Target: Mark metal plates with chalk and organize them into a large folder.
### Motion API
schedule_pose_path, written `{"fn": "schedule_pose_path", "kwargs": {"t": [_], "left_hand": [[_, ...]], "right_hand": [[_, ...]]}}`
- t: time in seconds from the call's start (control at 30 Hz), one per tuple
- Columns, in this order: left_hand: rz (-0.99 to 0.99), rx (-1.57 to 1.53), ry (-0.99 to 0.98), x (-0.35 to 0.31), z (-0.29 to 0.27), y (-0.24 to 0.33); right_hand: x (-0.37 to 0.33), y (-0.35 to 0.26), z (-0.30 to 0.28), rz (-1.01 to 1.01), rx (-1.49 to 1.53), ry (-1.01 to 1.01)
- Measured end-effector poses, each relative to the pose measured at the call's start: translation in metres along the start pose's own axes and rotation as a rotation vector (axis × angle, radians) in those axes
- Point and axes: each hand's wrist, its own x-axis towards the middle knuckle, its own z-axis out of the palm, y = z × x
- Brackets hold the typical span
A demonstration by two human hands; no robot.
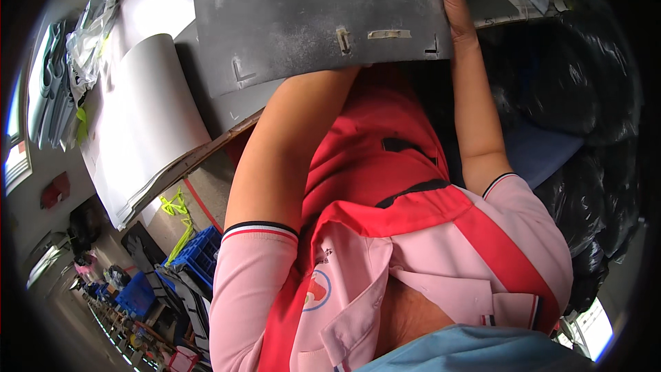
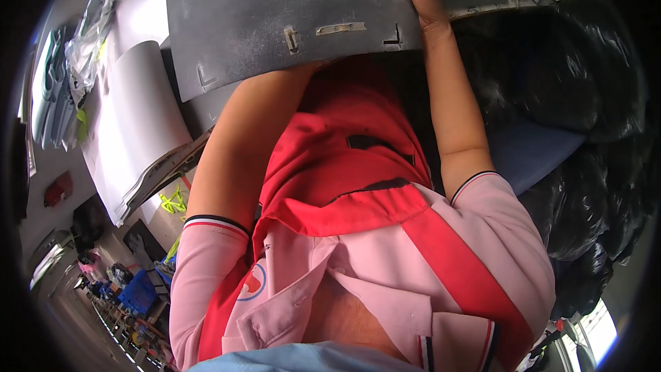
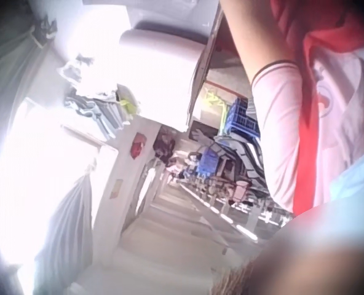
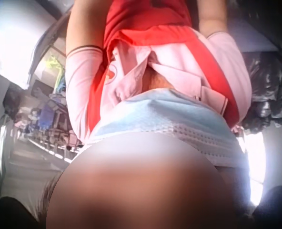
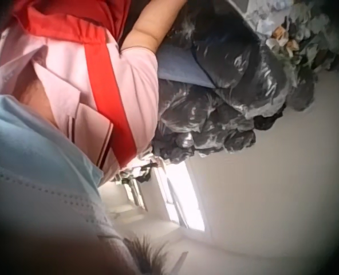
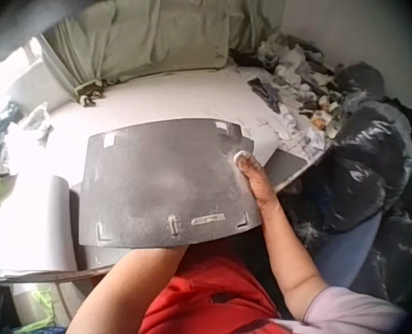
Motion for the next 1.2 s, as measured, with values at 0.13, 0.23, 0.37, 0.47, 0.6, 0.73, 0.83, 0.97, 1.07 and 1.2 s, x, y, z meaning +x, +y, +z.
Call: {"fn": "schedule_pose_path", "kwargs": {"t": [0.13, 0.23, 0.37, 0.47, 0.6, 0.73, 0.83, 0.97, 1.07, 1.2], "left_hand": [[-0.204, -0.003, 0.11, 0.022, 0.004, -0.017], [-0.365, 0.115, 0.295, 0.038, -0.044, -0.047], [-0.544, 0.223, 0.54, 0.063, -0.164, -0.1], [-0.45, 0.414, 0.753, 0.027, -0.308, -0.063], [-0.283, 0.264, 1.045, -0.07, -0.496, -0.012], [-0.583, 0.297, 1.256, -0.218, -0.616, 0.002], [-0.943, 0.444, 1.264, -0.31, -0.579, -0.056], [-1.081, 1.126, 1.076, -0.346, -0.555, -0.077], [-0.974, 1.334, 1.124, -0.362, -0.576, -0.028], [-0.374, 0.798, 0.864, -0.228, -0.451, 0.005]], "right_hand": [[-0.007, 0.011, -0.059, 0.016, -0.026, 0.021], [-0.016, 0.004, -0.043, 0.095, -0.009, 0.117], [-0.02, -0.008, -0.052, 0.226, 0.114, 0.106], [-0.021, -0.004, -0.078, 0.214, 0.046, 0.206], [-0.019, -0.016, -0.076, 0.25, 0.052, 0.131], [-0.01, -0.02, -0.065, 0.272, -0.016, 0.147], [-0.01, -0.036, -0.043, 0.273, -0.054, 0.207], [0.014, -0.033, -0.002, 0.244, -0.165, 0.15], [0.052, 0.0, 0.013, 0.297, -0.287, -0.156], [0.043, 0.012, 0.057, 0.265, -0.756, -0.172]]}}
